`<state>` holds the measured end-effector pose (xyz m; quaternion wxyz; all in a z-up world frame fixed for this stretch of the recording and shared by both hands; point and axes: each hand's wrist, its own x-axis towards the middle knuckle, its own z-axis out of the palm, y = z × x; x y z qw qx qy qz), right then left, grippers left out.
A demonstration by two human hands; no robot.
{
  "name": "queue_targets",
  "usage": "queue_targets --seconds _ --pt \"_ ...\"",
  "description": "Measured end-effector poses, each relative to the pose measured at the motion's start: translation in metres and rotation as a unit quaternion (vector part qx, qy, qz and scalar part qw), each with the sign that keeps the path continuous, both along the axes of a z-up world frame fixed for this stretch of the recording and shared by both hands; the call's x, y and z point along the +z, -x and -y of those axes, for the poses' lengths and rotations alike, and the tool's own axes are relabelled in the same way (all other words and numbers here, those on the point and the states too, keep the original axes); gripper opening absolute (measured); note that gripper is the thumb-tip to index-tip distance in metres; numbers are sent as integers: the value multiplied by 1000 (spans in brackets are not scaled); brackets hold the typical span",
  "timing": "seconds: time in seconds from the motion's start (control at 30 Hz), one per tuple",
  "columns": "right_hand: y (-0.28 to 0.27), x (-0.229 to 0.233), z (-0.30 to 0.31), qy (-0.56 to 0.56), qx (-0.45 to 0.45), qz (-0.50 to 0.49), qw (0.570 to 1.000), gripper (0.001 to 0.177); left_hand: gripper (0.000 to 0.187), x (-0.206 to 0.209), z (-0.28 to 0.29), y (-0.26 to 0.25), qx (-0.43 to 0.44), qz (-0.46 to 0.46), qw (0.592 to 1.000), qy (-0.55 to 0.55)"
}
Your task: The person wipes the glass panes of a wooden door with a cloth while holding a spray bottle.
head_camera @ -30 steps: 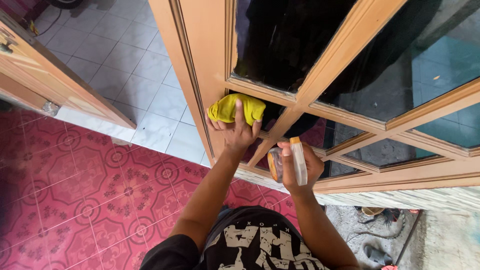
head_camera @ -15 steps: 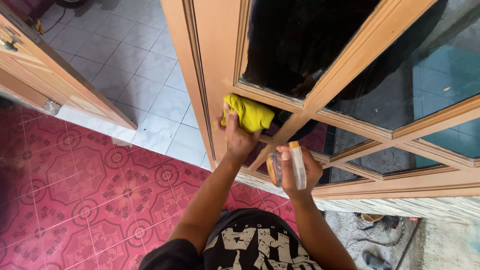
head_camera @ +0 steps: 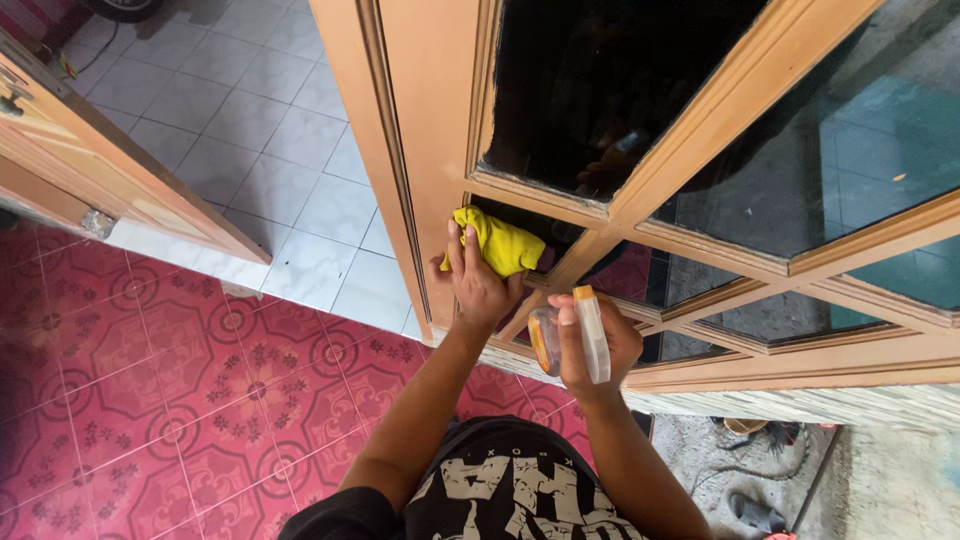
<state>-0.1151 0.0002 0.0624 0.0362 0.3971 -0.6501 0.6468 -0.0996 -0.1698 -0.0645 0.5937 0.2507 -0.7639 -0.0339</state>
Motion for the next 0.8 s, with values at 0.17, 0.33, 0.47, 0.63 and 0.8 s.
queue_targets --seconds 0.17,0.33,0.47,0.63,0.8 --pt "0 0 -6 -9 -15 2 1000 17 81 11 7 9 -6 -33 999 19" --pt "-2 3 -6 4 2 -1 1000 17 87 5 -1 7 5 -32 999 19" --pt "-1 4 -9 -7 -14 6 1000 18 89 7 2 3 -32 -20 998 -46" --pt "1 8 -19 11 -6 14 1000 20 91 22 -13 16 -44 -42 994 -88" --pt "-2 10 -34 19 -23 33 999 21 81 22 -32 28 -86 -54 995 -25"
